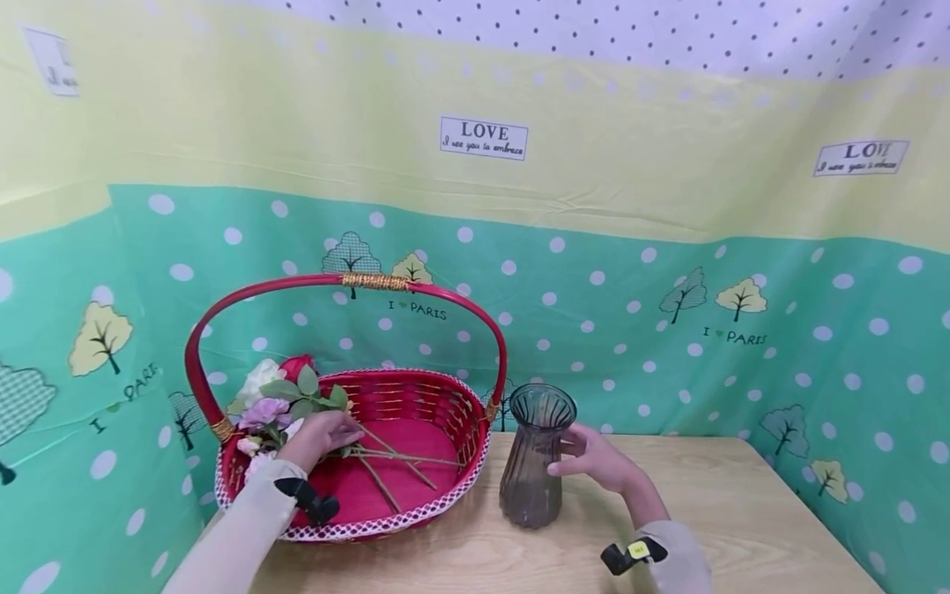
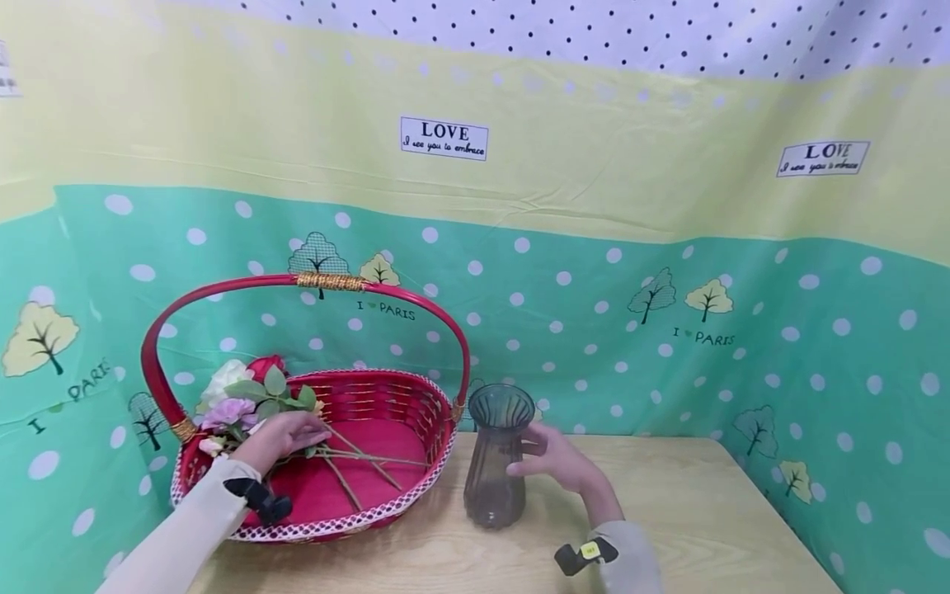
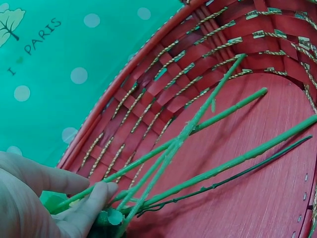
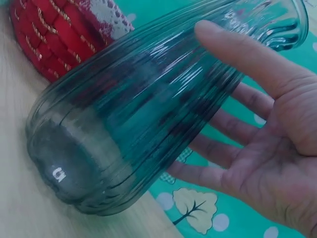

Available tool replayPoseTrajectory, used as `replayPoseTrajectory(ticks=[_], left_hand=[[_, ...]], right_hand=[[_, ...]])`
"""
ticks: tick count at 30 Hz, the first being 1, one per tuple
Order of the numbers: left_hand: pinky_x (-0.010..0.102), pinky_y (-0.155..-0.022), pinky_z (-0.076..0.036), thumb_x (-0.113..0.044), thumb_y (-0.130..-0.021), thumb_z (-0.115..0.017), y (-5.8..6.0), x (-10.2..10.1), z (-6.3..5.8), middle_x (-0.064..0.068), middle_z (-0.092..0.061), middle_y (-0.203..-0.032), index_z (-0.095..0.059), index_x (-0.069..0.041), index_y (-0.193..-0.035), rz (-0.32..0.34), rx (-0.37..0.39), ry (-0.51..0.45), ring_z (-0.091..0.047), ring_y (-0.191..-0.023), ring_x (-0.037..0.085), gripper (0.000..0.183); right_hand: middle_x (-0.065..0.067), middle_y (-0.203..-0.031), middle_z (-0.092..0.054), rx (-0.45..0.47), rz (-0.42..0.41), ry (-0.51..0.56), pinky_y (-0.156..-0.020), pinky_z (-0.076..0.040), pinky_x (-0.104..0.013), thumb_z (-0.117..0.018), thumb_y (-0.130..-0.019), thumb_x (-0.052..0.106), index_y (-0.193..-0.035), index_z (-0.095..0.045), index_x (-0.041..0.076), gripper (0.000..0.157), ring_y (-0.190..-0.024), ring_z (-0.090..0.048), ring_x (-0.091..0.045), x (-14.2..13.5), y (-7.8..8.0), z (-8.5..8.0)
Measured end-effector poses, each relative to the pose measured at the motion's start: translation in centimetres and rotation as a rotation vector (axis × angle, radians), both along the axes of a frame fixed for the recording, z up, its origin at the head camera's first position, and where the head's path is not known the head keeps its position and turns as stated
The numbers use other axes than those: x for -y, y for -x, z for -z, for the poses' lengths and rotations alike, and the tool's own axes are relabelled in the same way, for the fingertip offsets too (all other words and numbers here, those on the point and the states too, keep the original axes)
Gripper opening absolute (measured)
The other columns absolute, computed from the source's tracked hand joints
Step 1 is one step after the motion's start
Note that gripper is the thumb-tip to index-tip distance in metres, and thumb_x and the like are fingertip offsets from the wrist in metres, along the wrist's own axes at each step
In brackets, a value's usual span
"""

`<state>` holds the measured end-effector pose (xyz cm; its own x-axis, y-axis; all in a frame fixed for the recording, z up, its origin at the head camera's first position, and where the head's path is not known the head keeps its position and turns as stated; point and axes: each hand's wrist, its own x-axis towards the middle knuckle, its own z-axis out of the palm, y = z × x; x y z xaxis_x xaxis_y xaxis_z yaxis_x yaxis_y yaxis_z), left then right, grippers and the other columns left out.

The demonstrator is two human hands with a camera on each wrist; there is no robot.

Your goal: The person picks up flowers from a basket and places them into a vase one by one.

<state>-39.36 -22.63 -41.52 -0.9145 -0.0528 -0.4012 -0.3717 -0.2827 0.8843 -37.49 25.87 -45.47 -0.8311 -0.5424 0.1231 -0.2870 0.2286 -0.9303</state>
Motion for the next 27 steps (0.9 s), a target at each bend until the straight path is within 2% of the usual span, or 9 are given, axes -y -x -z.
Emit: replayPoseTrajectory(ticks=[3,8,10,12,18,22,27], left_hand=[[0.031,-0.087,-0.062,0.019,-0.092,-0.046,-0.4,-0.2,-0.3,0.012,-0.061,-0.079,-0.047,0.014,-0.122,-0.024,0.003,0.017,-0.069,-0.067,0.019,0.031],[0.031,-0.085,-0.063,0.019,-0.091,-0.049,-0.5,-0.4,-0.5,0.012,-0.06,-0.081,-0.037,0.017,-0.14,-0.036,-0.017,0.026,-0.069,-0.066,0.018,0.05],[0.031,-0.085,-0.063,0.019,-0.091,-0.049,-0.5,-0.5,-0.5,0.012,-0.06,-0.081,-0.035,0.017,-0.142,-0.036,-0.02,0.024,-0.069,-0.065,0.017,0.053],[0.031,-0.085,-0.063,0.019,-0.091,-0.049,-0.3,-0.5,-0.3,0.011,-0.06,-0.079,-0.038,0.017,-0.138,-0.042,-0.017,0.021,-0.07,-0.065,0.018,0.048],[0.03,-0.082,-0.063,0.02,-0.09,-0.048,0.0,-0.4,-0.2,0.01,-0.062,-0.073,-0.05,0.007,-0.108,-0.047,-0.022,0.016,-0.071,-0.063,0.019,0.021],[0.028,-0.079,-0.064,0.019,-0.091,-0.049,-0.2,-0.5,-0.2,0.009,-0.063,-0.072,-0.053,0.008,-0.103,-0.027,-0.026,0.022,-0.071,-0.062,0.018,0.017],[0.03,-0.08,-0.064,0.019,-0.091,-0.05,-0.4,-0.5,-0.1,0.01,-0.065,-0.071,-0.056,0.008,-0.096,-0.027,-0.03,0.022,-0.072,-0.064,0.019,0.014]], right_hand=[[-0.024,-0.15,-0.05,-0.009,0.0,-0.016,-0.114,-0.043,-0.057,-0.081,-0.086,0.013,-0.151,-0.042,0.003,0.076,-0.14,-0.046,-0.049,0.3,-0.3,-0.4],[-0.023,-0.15,-0.051,-0.012,-0.025,-0.022,-0.115,-0.043,-0.055,-0.082,-0.085,0.013,-0.151,-0.043,0.003,0.077,-0.14,-0.046,-0.048,0.2,-0.5,-0.9],[-0.025,-0.151,-0.049,-0.003,-0.043,-0.022,-0.116,-0.041,-0.055,-0.081,-0.085,0.011,-0.152,-0.04,0.002,0.079,-0.141,-0.044,-0.049,0.0,-0.4,-0.6],[-0.027,-0.154,-0.044,0.014,-0.062,-0.016,-0.117,-0.04,-0.055,-0.08,-0.087,0.009,-0.155,-0.034,0.0,0.083,-0.143,-0.04,-0.05,-0.2,-0.3,-0.2],[-0.03,-0.163,-0.027,0.062,-0.087,0.012,-0.117,-0.037,-0.056,-0.075,-0.09,0.009,-0.161,-0.017,0.0,0.092,-0.147,-0.03,-0.054,-0.6,0.4,1.1],[-0.03,-0.163,-0.025,0.055,-0.096,0.019,-0.117,-0.038,-0.056,-0.074,-0.091,0.01,-0.161,-0.016,-0.001,0.092,-0.147,-0.03,-0.055,-0.8,0.5,1.7],[-0.03,-0.161,-0.031,0.059,-0.095,0.026,-0.116,-0.041,-0.053,-0.073,-0.091,0.009,-0.16,-0.019,-0.002,0.088,-0.145,-0.034,-0.053,-0.8,0.5,2.0]])
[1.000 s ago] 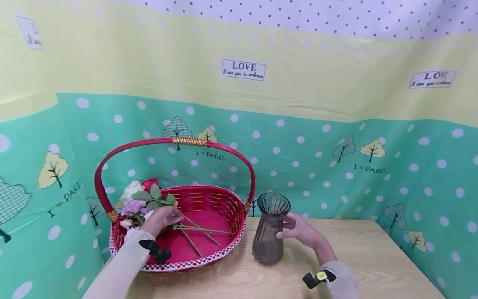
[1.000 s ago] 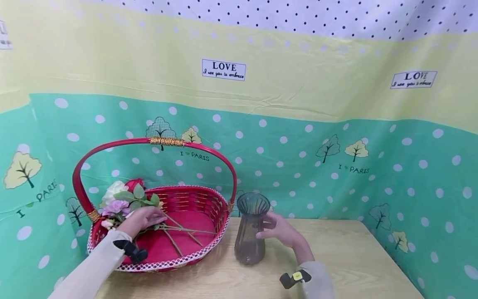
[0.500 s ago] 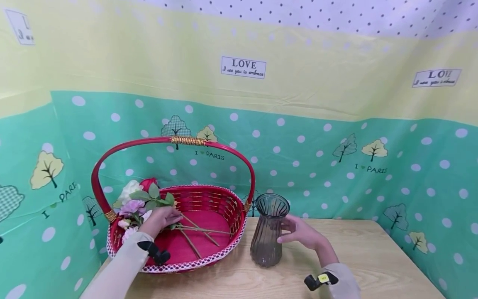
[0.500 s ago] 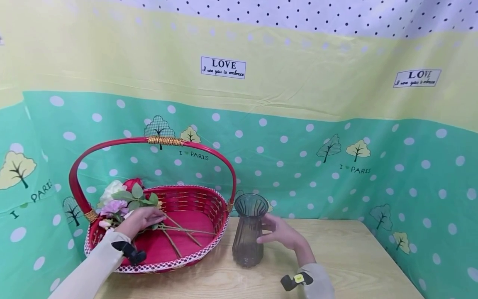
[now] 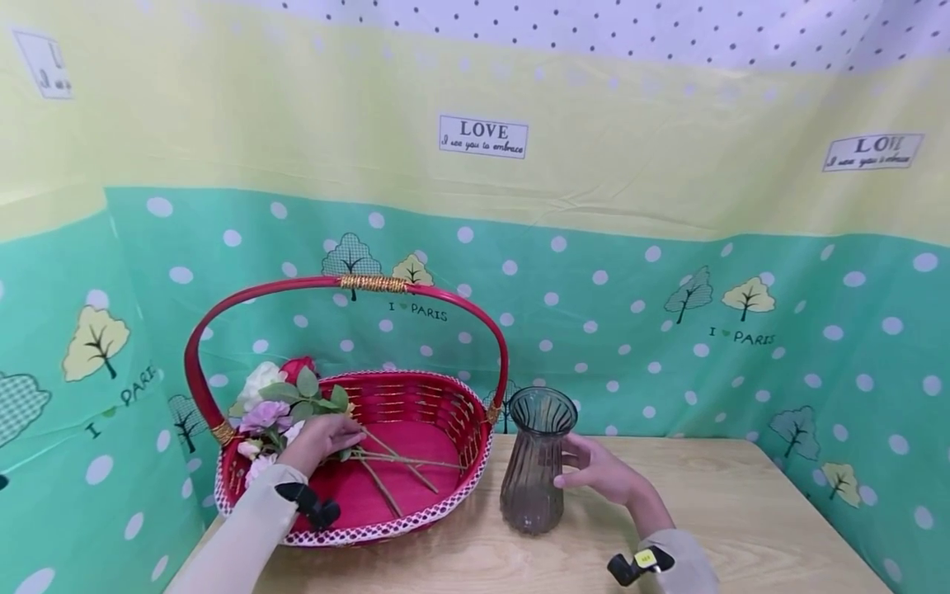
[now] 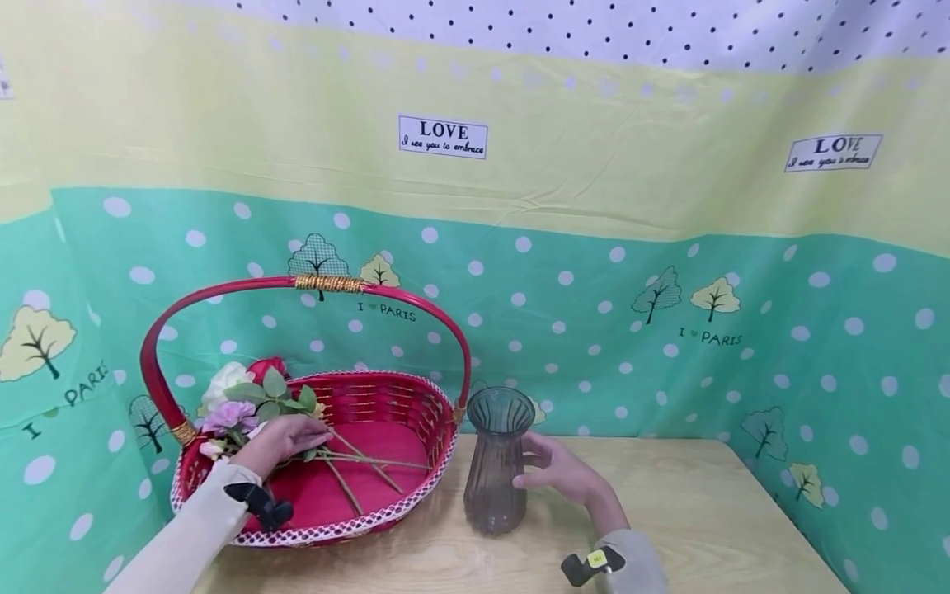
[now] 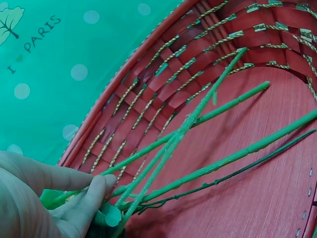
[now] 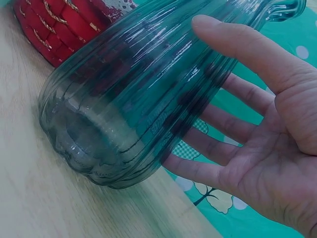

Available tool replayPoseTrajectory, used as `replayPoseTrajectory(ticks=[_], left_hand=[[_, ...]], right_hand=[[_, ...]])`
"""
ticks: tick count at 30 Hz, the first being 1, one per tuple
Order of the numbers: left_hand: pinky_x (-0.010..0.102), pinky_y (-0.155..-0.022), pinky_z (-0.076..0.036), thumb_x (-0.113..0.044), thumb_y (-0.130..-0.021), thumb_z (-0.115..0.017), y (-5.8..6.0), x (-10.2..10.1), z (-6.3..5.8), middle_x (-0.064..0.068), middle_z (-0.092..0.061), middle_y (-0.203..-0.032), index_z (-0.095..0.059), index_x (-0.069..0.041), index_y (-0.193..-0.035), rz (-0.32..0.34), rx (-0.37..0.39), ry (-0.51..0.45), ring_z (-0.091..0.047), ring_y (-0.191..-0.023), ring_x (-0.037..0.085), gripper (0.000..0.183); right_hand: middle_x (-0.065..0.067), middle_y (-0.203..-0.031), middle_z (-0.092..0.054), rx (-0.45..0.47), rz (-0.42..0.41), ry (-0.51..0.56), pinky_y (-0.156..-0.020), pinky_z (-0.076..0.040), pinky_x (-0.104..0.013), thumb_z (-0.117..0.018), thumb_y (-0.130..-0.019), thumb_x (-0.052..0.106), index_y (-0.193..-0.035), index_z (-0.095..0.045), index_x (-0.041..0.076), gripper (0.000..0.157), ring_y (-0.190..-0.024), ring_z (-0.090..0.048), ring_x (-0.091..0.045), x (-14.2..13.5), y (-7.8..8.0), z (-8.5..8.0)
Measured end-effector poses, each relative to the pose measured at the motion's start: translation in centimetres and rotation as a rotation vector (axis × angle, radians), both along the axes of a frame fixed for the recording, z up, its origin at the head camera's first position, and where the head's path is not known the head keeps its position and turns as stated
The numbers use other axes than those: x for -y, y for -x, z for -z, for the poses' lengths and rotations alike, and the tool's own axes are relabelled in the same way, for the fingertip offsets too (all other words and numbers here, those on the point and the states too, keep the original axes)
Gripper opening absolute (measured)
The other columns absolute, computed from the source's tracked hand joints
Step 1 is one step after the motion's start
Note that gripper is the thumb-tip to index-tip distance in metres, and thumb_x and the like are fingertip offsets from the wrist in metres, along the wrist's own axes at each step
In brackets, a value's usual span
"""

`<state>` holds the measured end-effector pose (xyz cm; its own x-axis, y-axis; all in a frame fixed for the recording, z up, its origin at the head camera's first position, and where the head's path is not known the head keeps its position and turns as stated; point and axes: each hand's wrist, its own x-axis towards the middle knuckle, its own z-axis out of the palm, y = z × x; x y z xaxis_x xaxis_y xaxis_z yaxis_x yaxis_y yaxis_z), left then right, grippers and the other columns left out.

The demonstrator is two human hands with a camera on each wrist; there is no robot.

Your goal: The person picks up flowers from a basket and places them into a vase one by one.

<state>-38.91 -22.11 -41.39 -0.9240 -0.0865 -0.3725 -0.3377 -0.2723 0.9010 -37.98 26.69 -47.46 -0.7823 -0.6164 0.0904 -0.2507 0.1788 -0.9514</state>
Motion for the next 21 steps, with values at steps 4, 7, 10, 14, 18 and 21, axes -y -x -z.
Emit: replayPoseTrajectory(ticks=[4,7,10,14,18,21], left_hand=[[0.031,-0.083,-0.063,0.018,-0.091,-0.051,-0.1,0.1,0.3,0.008,-0.067,-0.07,-0.058,0.003,-0.09,0.001,-0.007,0.0,-0.072,-0.066,0.018,0.017],[0.031,-0.084,-0.063,0.016,-0.093,-0.053,-0.1,0.0,0.3,0.006,-0.067,-0.072,-0.061,-0.001,-0.086,0.001,-0.008,-0.008,-0.072,-0.067,0.016,0.021],[0.031,-0.085,-0.062,0.013,-0.095,-0.055,-0.4,0.0,0.2,0.005,-0.068,-0.075,-0.064,-0.006,-0.083,-0.012,-0.013,-0.006,-0.072,-0.07,0.015,0.023],[0.032,-0.09,-0.061,0.009,-0.097,-0.055,-1.0,0.1,0.0,0.004,-0.07,-0.08,-0.067,0.0,-0.095,0.021,-0.059,0.0,-0.074,-0.075,0.015,0.015],[0.033,-0.093,-0.059,0.009,-0.099,-0.053,-1.2,0.5,0.0,0.003,-0.071,-0.081,-0.064,0.007,-0.111,0.071,-0.092,-0.033,-0.074,-0.078,0.016,0.017],[0.032,-0.09,-0.061,0.009,-0.099,-0.052,-1.1,0.6,0.0,0.003,-0.072,-0.078,-0.067,0.003,-0.103,0.063,-0.076,-0.086,-0.074,-0.075,0.016,0.016]], right_hand=[[-0.031,-0.16,-0.031,0.01,0.005,0.005,-0.116,-0.041,-0.055,-0.074,-0.091,0.009,-0.16,-0.019,-0.002,0.088,-0.145,-0.034,-0.054,0.1,-0.2,0.0],[-0.032,-0.161,-0.029,0.018,0.008,0.004,-0.116,-0.04,-0.057,-0.074,-0.091,0.01,-0.16,-0.018,-0.003,0.09,-0.145,-0.032,-0.055,0.0,-0.3,-0.1],[-0.032,-0.161,-0.029,0.023,0.011,0.001,-0.116,-0.039,-0.057,-0.074,-0.091,0.01,-0.16,-0.018,-0.002,0.09,-0.146,-0.032,-0.055,-0.1,-0.3,0.0],[-0.031,-0.161,-0.029,0.023,0.003,0.0,-0.116,-0.04,-0.057,-0.073,-0.092,0.01,-0.161,-0.018,-0.001,0.089,-0.146,-0.031,-0.055,-0.3,-0.1,0.0],[-0.031,-0.162,-0.028,0.03,-0.003,0.003,-0.116,-0.04,-0.056,-0.073,-0.092,0.009,-0.161,-0.017,0.0,0.089,-0.147,-0.03,-0.054,-0.2,0.0,0.0],[-0.031,-0.162,-0.028,0.04,-0.004,0.005,-0.116,-0.041,-0.056,-0.073,-0.092,0.009,-0.161,-0.017,0.0,0.089,-0.147,-0.03,-0.054,-0.2,0.0,-0.1]])
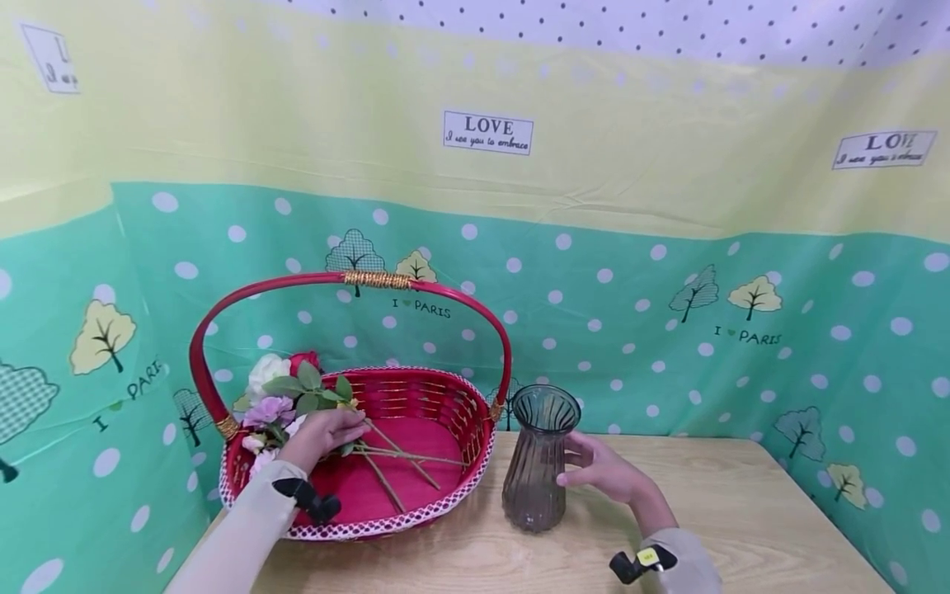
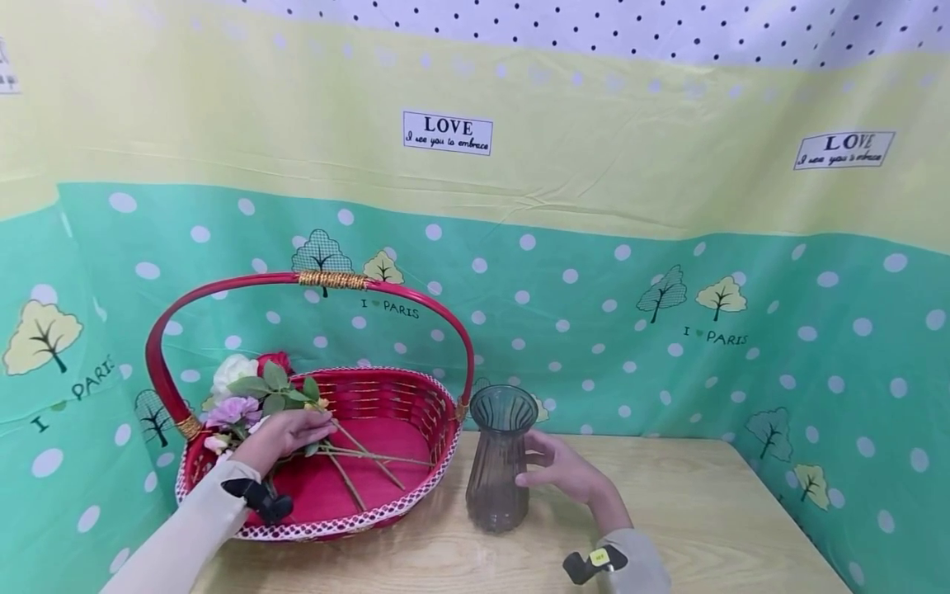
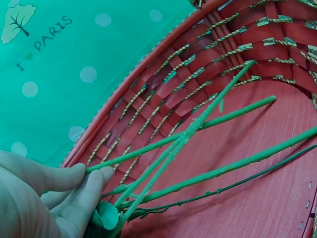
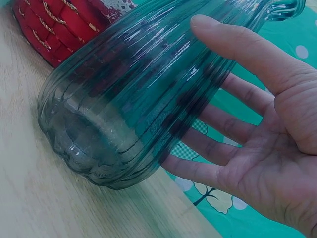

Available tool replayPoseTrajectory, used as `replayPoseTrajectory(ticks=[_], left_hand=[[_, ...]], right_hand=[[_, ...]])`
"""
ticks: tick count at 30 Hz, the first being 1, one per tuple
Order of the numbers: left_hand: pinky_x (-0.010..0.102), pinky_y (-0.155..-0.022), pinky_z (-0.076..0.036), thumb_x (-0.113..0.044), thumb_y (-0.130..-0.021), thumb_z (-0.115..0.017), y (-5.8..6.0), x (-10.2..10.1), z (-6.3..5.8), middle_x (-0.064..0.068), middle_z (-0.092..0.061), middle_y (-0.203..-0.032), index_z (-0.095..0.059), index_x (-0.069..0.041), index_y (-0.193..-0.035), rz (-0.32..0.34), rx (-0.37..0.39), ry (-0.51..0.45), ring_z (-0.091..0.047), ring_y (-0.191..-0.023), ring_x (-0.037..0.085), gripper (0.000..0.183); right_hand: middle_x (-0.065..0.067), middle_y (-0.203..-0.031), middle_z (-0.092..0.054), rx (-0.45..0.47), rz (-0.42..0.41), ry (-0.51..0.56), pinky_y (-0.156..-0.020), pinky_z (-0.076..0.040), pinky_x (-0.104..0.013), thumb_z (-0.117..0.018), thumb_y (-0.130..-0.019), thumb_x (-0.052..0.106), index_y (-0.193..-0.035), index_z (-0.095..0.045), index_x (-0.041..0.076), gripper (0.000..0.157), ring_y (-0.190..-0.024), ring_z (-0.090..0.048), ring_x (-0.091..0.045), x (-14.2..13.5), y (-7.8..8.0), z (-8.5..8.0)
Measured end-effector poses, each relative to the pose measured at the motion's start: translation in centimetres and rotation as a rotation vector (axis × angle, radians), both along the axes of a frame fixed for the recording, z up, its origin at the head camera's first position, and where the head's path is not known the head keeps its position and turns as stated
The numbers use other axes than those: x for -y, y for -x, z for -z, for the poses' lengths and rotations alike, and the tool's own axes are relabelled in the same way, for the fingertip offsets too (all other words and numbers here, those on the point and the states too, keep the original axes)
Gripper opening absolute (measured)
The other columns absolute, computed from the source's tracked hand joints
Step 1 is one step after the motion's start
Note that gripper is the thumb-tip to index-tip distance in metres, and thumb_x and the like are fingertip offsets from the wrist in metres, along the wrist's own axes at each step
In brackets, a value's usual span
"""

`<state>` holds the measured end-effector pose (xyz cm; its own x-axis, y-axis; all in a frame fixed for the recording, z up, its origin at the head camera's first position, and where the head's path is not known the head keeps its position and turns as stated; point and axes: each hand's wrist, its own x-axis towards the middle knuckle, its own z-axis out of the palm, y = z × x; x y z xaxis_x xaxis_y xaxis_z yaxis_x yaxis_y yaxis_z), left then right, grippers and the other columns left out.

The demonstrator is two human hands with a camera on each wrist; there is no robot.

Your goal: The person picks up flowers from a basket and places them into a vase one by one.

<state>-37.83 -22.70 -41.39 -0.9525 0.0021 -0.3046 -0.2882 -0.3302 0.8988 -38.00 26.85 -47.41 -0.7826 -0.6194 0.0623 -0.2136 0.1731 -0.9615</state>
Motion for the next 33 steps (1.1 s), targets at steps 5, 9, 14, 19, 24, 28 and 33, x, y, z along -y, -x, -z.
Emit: replayPoseTrajectory(ticks=[5,9,14,19,24,28,33], left_hand=[[0.03,-0.088,-0.062,0.009,-0.1,-0.05,0.1,0.0,0.0,0.001,-0.071,-0.078,-0.068,-0.006,-0.087,0.024,-0.009,-0.053,-0.073,-0.077,0.016,0.027],[0.033,-0.094,-0.059,0.009,-0.1,-0.05,0.0,0.1,0.0,0.001,-0.072,-0.083,-0.069,-0.005,-0.091,0.045,-0.052,-0.071,-0.073,-0.082,0.016,0.025],[0.035,-0.101,-0.054,0.009,-0.101,-0.049,0.1,0.5,-0.1,-0.001,-0.072,-0.095,-0.055,0.011,-0.128,0.068,-0.076,-0.022,-0.074,-0.086,0.015,0.027],[0.027,-0.1,-0.056,0.004,-0.104,-0.046,0.8,0.5,-0.6,-0.002,-0.072,-0.096,-0.008,0.011,-0.158,0.101,-0.058,-0.032,-0.073,-0.083,0.012,0.067],[0.026,-0.096,-0.058,0.002,-0.104,-0.047,0.9,0.4,-0.9,0.003,-0.074,-0.105,-0.001,0.006,-0.159,0.085,-0.058,-0.013,-0.072,-0.082,0.01,0.071],[0.026,-0.095,-0.058,0.0,-0.105,-0.047,0.6,0.1,-0.7,-0.003,-0.073,-0.093,-0.008,0.008,-0.159,0.08,-0.065,0.033,-0.073,-0.082,0.009,0.067],[0.028,-0.091,-0.06,0.001,-0.104,-0.05,0.3,-0.2,-0.7,-0.003,-0.073,-0.091,-0.031,0.016,-0.15,0.126,-0.104,0.161,-0.074,-0.082,0.01,0.052]], right_hand=[[-0.031,-0.162,-0.027,0.01,0.002,0.006,-0.116,-0.041,-0.055,-0.073,-0.092,0.009,-0.161,-0.016,-0.001,0.091,-0.147,-0.029,-0.055,0.1,-0.1,-0.1],[-0.031,-0.162,-0.027,0.01,0.005,0.005,-0.116,-0.04,-0.056,-0.073,-0.091,0.01,-0.161,-0.015,-0.001,0.091,-0.147,-0.029,-0.055,0.1,-0.1,-0.2],[-0.032,-0.162,-0.026,0.018,0.004,0.006,-0.116,-0.041,-0.055,-0.073,-0.092,0.011,-0.161,-0.014,-0.002,0.092,-0.147,-0.029,-0.055,0.1,-0.1,-0.3],[-0.031,-0.162,-0.027,0.013,-0.004,0.014,-0.116,-0.041,-0.055,-0.073,-0.092,0.01,-0.161,-0.014,-0.001,0.091,-0.147,-0.03,-0.055,0.1,0.0,-0.3],[-0.032,-0.161,-0.027,0.009,-0.002,0.019,-0.116,-0.041,-0.056,-0.073,-0.092,0.009,-0.161,-0.015,-0.001,0.091,-0.146,-0.03,-0.055,0.1,0.0,-0.3],[-0.032,-0.162,-0.026,0.014,-0.008,0.022,-0.116,-0.04,-0.056,-0.073,-0.092,0.009,-0.161,-0.014,-0.001,0.091,-0.146,-0.03,-0.055,0.1,0.0,-0.2],[-0.032,-0.162,-0.025,0.017,-0.015,0.027,-0.116,-0.04,-0.057,-0.073,-0.092,0.009,-0.162,-0.014,0.0,0.092,-0.146,-0.029,-0.056,0.2,-0.1,-0.2]])
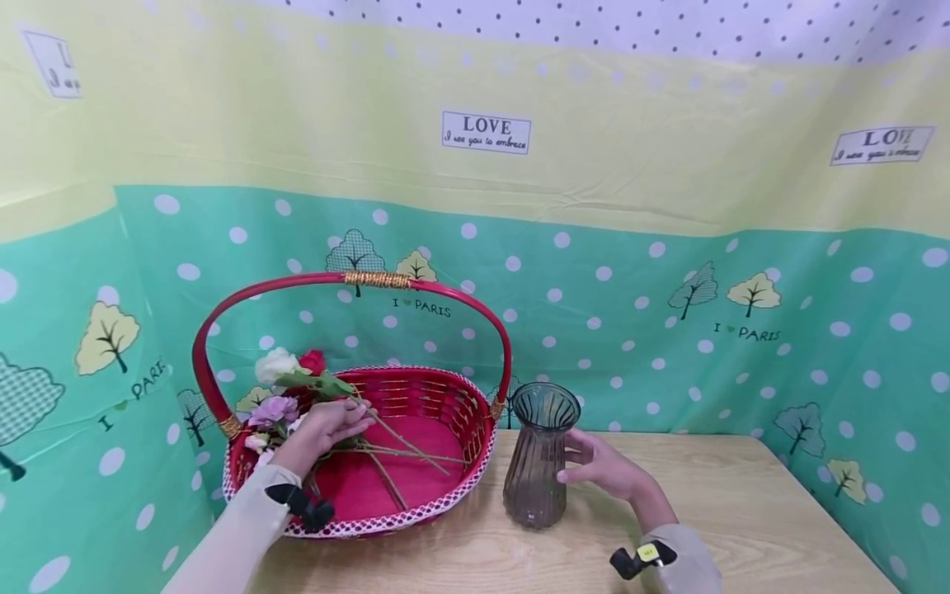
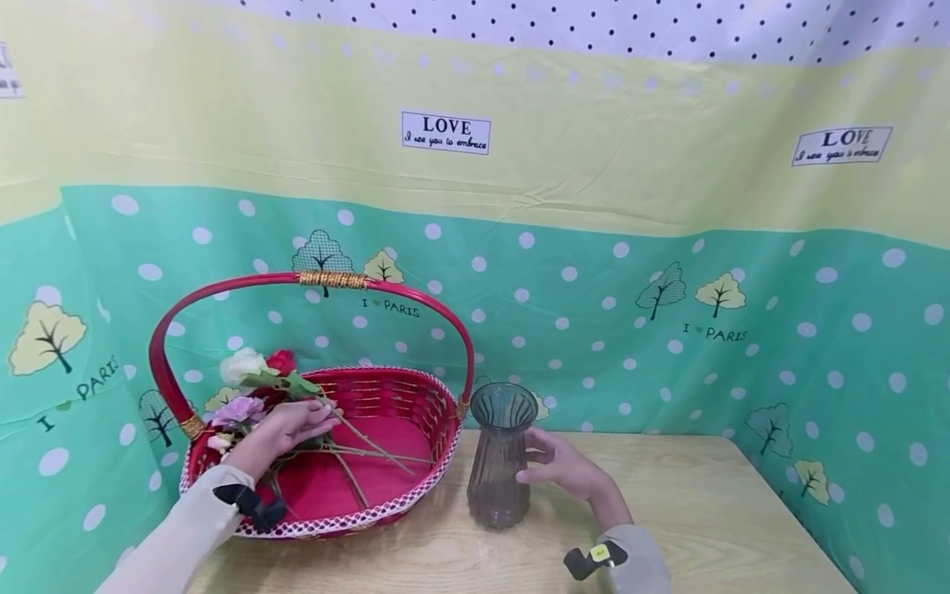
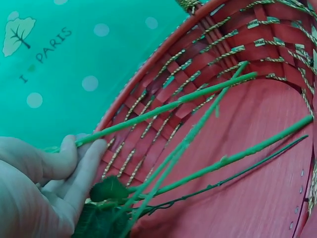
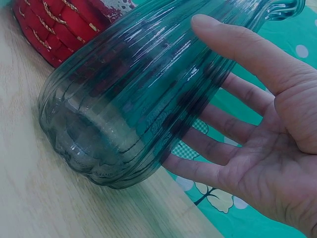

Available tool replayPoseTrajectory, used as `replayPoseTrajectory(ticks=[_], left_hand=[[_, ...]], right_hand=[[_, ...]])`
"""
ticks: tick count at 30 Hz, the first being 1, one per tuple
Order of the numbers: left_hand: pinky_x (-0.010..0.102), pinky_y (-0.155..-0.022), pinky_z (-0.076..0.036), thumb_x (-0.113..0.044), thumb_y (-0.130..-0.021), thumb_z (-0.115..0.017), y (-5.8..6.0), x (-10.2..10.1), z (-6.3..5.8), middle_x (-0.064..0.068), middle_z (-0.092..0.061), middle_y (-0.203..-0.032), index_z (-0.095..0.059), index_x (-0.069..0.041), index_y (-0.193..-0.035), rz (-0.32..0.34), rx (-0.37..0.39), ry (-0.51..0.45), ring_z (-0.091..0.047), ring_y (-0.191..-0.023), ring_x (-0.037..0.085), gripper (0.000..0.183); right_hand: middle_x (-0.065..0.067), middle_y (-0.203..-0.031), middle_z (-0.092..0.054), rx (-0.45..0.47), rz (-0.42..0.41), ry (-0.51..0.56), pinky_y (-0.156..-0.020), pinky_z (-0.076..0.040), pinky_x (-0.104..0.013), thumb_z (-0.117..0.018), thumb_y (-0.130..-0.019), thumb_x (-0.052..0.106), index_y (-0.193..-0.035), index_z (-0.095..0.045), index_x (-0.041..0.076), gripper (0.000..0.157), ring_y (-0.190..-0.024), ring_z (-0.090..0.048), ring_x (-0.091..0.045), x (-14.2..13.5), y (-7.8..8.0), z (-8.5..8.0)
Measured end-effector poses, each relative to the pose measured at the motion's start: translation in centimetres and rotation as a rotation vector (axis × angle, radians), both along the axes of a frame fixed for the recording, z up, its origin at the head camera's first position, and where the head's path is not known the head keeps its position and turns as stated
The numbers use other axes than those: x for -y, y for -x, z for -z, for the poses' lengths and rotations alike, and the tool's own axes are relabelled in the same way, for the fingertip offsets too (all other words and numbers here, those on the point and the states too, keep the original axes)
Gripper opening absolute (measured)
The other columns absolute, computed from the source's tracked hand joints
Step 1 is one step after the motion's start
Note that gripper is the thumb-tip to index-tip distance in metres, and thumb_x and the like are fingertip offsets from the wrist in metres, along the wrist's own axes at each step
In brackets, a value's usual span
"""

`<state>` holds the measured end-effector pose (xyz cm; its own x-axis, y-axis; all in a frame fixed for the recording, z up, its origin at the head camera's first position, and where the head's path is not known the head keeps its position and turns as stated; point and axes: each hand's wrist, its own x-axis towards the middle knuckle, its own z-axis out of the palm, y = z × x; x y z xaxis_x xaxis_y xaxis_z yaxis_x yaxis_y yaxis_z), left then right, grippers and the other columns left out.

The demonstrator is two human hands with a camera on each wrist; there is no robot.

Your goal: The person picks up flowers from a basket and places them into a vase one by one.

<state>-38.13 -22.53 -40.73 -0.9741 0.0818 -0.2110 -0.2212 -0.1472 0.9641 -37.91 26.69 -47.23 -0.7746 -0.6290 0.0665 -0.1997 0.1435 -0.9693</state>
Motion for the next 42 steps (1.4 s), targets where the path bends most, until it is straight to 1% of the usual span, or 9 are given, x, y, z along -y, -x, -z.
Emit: replayPoseTrajectory(ticks=[5,8,12,19,27,32,34,38,42], left_hand=[[0.031,-0.088,-0.061,-0.001,-0.104,-0.052,-0.1,-0.1,-0.5,0.002,-0.075,-0.095,-0.049,0.013,-0.133,0.071,-0.024,0.077,-0.075,-0.085,0.013,0.033],[0.03,-0.088,-0.061,-0.001,-0.104,-0.052,-0.1,-0.2,-1.0,0.003,-0.076,-0.095,-0.048,0.014,-0.135,0.112,-0.034,0.083,-0.076,-0.087,0.013,0.035],[0.03,-0.09,-0.061,-0.001,-0.105,-0.05,-0.4,-0.5,-1.5,0.002,-0.075,-0.097,-0.04,0.017,-0.142,0.151,-0.055,0.078,-0.075,-0.088,0.012,0.043],[0.031,-0.093,-0.06,-0.002,-0.106,-0.049,-1.4,-1.4,-1.8,0.004,-0.076,-0.102,-0.036,0.018,-0.146,0.141,-0.09,0.083,-0.075,-0.09,0.012,0.047],[0.031,-0.095,-0.06,-0.003,-0.105,-0.05,-1.4,-1.5,-1.3,-0.001,-0.074,-0.102,-0.037,0.015,-0.146,0.155,-0.141,0.005,-0.073,-0.094,0.01,0.046],[0.028,-0.092,-0.06,-0.002,-0.106,-0.049,-1.5,-1.9,-1.5,-0.008,-0.072,-0.1,-0.025,0.015,-0.153,0.132,-0.149,-0.045,-0.072,-0.093,0.008,0.056],[0.028,-0.092,-0.06,-0.003,-0.106,-0.049,-1.6,-2.0,-1.7,-0.008,-0.072,-0.099,-0.024,0.014,-0.154,0.123,-0.146,-0.063,-0.071,-0.094,0.008,0.056],[0.027,-0.091,-0.061,-0.004,-0.106,-0.049,-1.7,-2.0,-2.1,-0.005,-0.074,-0.098,-0.04,0.009,-0.149,0.109,-0.146,-0.113,-0.072,-0.093,0.009,0.045],[0.025,-0.09,-0.06,-0.004,-0.106,-0.048,-1.7,-1.5,-2.4,-0.004,-0.074,-0.1,-0.051,0.003,-0.141,0.152,-0.166,-0.153,-0.072,-0.094,0.009,0.035]], right_hand=[[-0.031,-0.163,-0.025,0.001,0.001,0.001,-0.116,-0.04,-0.056,-0.073,-0.092,0.008,-0.162,-0.014,0.0,0.092,-0.147,-0.03,-0.055,-0.1,0.0,-0.1],[-0.031,-0.163,-0.025,0.0,0.003,-0.004,-0.116,-0.04,-0.055,-0.073,-0.092,0.009,-0.161,-0.013,0.0,0.092,-0.147,-0.03,-0.055,-0.2,0.0,-0.1],[-0.033,-0.162,-0.024,0.001,0.004,-0.003,-0.116,-0.04,-0.057,-0.073,-0.092,0.009,-0.161,-0.013,-0.002,0.092,-0.146,-0.029,-0.056,-0.2,0.0,-0.1],[-0.033,-0.162,-0.023,0.016,0.014,-0.005,-0.117,-0.038,-0.059,-0.074,-0.091,0.01,-0.162,-0.011,-0.001,0.095,-0.147,-0.028,-0.057,-0.2,-0.1,0.0],[-0.033,-0.162,-0.024,0.02,0.011,-0.007,-0.116,-0.039,-0.058,-0.073,-0.092,0.011,-0.162,-0.011,0.0,0.094,-0.146,-0.029,-0.056,-0.2,-0.2,0.0],[-0.032,-0.162,-0.025,0.008,0.002,-0.001,-0.116,-0.04,-0.058,-0.073,-0.092,0.01,-0.162,-0.013,0.0,0.092,-0.146,-0.03,-0.056,-0.1,-0.1,0.1],[-0.032,-0.162,-0.025,0.004,-0.001,0.001,-0.116,-0.04,-0.057,-0.072,-0.092,0.01,-0.162,-0.013,0.0,0.092,-0.146,-0.031,-0.055,-0.1,-0.1,0.1],[-0.031,-0.162,-0.027,0.002,-0.004,0.005,-0.115,-0.041,-0.057,-0.072,-0.092,0.01,-0.162,-0.015,0.001,0.091,-0.145,-0.032,-0.055,0.0,-0.1,0.1],[-0.032,-0.162,-0.026,0.01,-0.002,0.008,-0.115,-0.041,-0.057,-0.073,-0.092,0.01,-0.162,-0.014,0.0,0.092,-0.146,-0.031,-0.055,0.1,-0.2,-0.1]])
